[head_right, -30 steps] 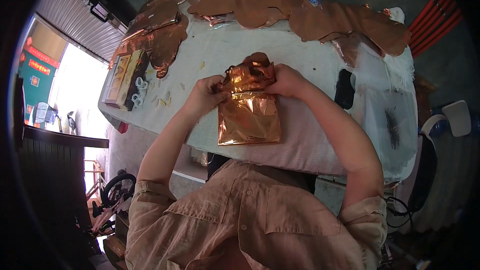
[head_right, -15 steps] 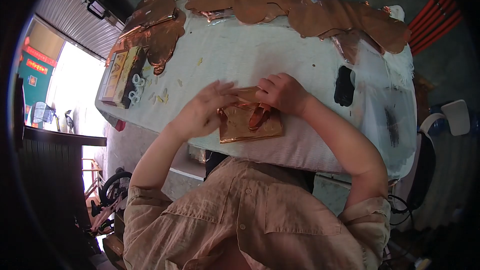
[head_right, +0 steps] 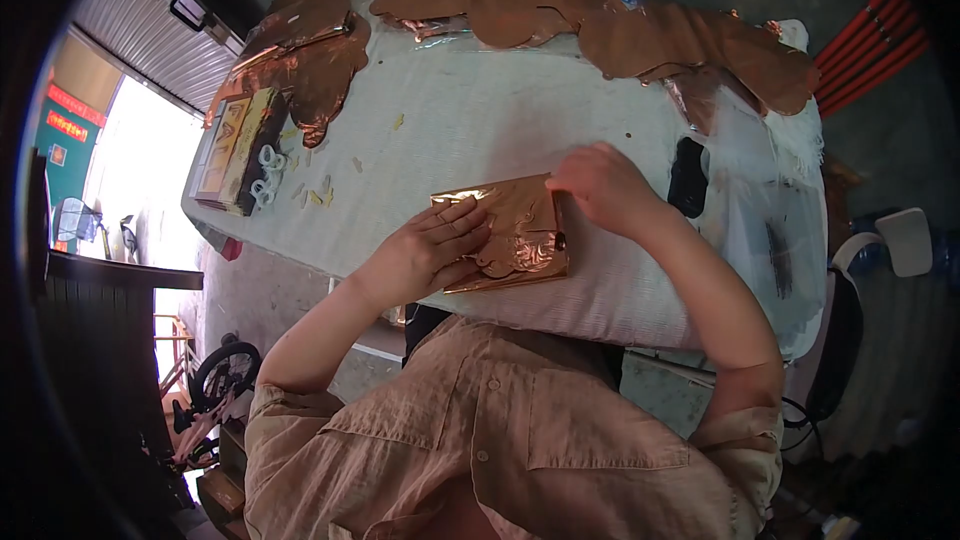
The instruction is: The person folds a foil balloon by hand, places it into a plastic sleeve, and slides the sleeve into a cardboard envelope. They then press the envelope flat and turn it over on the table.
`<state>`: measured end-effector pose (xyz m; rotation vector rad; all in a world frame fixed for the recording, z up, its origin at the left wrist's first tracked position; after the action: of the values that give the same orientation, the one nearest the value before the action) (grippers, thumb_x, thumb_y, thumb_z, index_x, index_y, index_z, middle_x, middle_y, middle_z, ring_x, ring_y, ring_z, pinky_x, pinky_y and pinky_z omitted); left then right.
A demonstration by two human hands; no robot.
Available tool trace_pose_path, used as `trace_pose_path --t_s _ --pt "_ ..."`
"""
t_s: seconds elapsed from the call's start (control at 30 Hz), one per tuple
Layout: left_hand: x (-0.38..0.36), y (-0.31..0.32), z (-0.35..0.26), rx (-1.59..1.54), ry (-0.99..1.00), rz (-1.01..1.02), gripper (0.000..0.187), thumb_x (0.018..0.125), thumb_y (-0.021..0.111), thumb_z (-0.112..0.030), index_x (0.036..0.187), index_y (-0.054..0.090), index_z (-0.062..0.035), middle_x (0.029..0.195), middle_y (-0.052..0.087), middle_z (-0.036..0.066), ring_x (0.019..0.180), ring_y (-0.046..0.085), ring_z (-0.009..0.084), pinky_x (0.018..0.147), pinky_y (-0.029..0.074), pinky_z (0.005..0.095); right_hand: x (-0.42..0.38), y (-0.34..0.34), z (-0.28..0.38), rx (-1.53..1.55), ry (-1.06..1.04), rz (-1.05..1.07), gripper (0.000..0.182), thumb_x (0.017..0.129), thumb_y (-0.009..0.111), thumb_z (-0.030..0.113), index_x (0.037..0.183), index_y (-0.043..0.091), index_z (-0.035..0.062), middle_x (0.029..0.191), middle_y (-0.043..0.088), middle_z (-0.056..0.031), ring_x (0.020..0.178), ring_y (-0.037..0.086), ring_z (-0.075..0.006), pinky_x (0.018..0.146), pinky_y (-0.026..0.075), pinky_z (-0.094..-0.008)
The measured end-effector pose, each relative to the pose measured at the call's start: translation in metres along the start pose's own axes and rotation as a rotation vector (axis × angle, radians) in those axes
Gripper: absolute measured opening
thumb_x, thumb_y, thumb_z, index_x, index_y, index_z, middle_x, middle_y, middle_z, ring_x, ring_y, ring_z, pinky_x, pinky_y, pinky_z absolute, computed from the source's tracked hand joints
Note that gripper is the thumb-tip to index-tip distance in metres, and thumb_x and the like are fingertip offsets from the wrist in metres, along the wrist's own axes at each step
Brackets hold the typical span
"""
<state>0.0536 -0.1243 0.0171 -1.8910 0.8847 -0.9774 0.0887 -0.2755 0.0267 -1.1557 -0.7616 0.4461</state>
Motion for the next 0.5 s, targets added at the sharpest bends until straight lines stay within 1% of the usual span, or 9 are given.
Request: trace_pose_path --t_s 0.03,0.1,0.13,0.2,0.23,0.3,0.33,0.5 --pt "0.0 0.0 0.0 -0.009 -0.002 0.003 0.042 0.082 0.067 -0.021 0.118 0.061 0.0004 0.129 0.057 0.016 0.127 0.048 0.0303 0.107 0.038 0.0409 0.002 -0.003 0.004 -0.003 0.004 0.003 0.027 0.074 0.061 0.005 0.1 0.064 0.0042 0.098 0.061 -0.0049 0.084 0.06 -0.0265 0.076 0.048 -0.0384" --pt "0.001 0.0 -0.002 -0.023 0.0 0.009 0.043 0.082 0.067 -0.02 0.119 0.061 0.0005 0.129 0.057 0.017 0.128 0.048 0.0309 0.107 0.039 0.0423 0.003 -0.016 -0.022 0.204 0.426 -0.136 0.026 0.079 0.059 0.0 0.105 0.064 0.0017 0.114 0.062 -0.0075 0.1 0.059 -0.0292 0.089 0.046 -0.0408" --pt "0.001 0.0 -0.002 -0.017 -0.004 0.011 0.043 0.082 0.068 -0.02 0.119 0.061 0.0006 0.129 0.057 0.017 0.127 0.048 0.0309 0.107 0.039 0.0423 0.008 -0.009 -0.013 0.204 0.431 -0.137 0.026 0.079 0.059 0.0 0.105 0.064 0.0017 0.114 0.062 -0.0075 0.1 0.059 -0.0292 0.089 0.046 -0.0408" --pt "0.001 0.0 -0.001 -0.009 -0.009 0.017 0.043 0.081 0.068 -0.021 0.119 0.061 0.0007 0.129 0.056 0.017 0.127 0.048 0.031 0.106 0.039 0.0424 0.018 0.007 0.024 0.2 0.24 -0.16 0.034 0.088 0.056 0.009 0.12 0.058 0.0003 0.132 0.052 -0.0147 0.125 0.046 -0.0331 0.107 0.034 -0.0433" --pt "0.001 0.0 -0.002 0.007 -0.005 0.006 0.043 0.081 0.068 -0.022 0.117 0.061 0.0006 0.128 0.057 0.016 0.127 0.049 0.03 0.107 0.038 0.0414 0.018 0.015 0.032 0.205 0.24 -0.16 0.034 0.088 0.056 0.009 0.12 0.058 0.0003 0.132 0.052 -0.0147 0.125 0.046 -0.0331 0.107 0.034 -0.0433" --pt "0.0 0.0 -0.002 0.017 -0.009 0.0 0.043 0.081 0.068 -0.023 0.116 0.062 0.0004 0.127 0.058 0.015 0.127 0.049 0.029 0.108 0.037 0.0405 0.013 0.049 0.039 0.105 0.331 0.046 0.047 0.093 0.052 0.019 0.134 0.045 -0.002 0.145 0.038 -0.02 0.139 0.028 -0.0351 0.115 0.021 -0.0444" --pt "0.001 0.0 -0.002 0.007 -0.009 -0.007 0.043 0.081 0.068 -0.023 0.116 0.062 0.0004 0.127 0.058 0.015 0.127 0.049 0.0289 0.108 0.036 0.0407 0.01 0.057 0.041 0.069 0.315 0.099 0.057 0.096 0.048 0.027 0.141 0.034 -0.0041 0.15 0.029 -0.0224 0.142 0.022 -0.0365 0.117 0.015 -0.0463" --pt "0.002 -0.001 0.0 -0.044 -0.027 0.009 0.045 0.079 0.07 -0.019 0.119 0.061 0.0012 0.13 0.056 0.017 0.128 0.048 0.0309 0.108 0.037 0.0425 0.006 0.056 0.045 0.014 0.287 0.037 0.059 0.095 0.05 0.029 0.142 0.034 -0.0029 0.15 0.029 -0.0212 0.142 0.023 -0.036 0.117 0.015 -0.0461"
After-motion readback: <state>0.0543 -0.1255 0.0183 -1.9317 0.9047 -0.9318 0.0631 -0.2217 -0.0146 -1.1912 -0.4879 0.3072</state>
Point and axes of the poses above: each hand's wrist, its own x-axis towards the middle knuckle, its own y-axis out of the palm, z = x × y, the point moved 10 cm from there along x, towards the middle knuckle
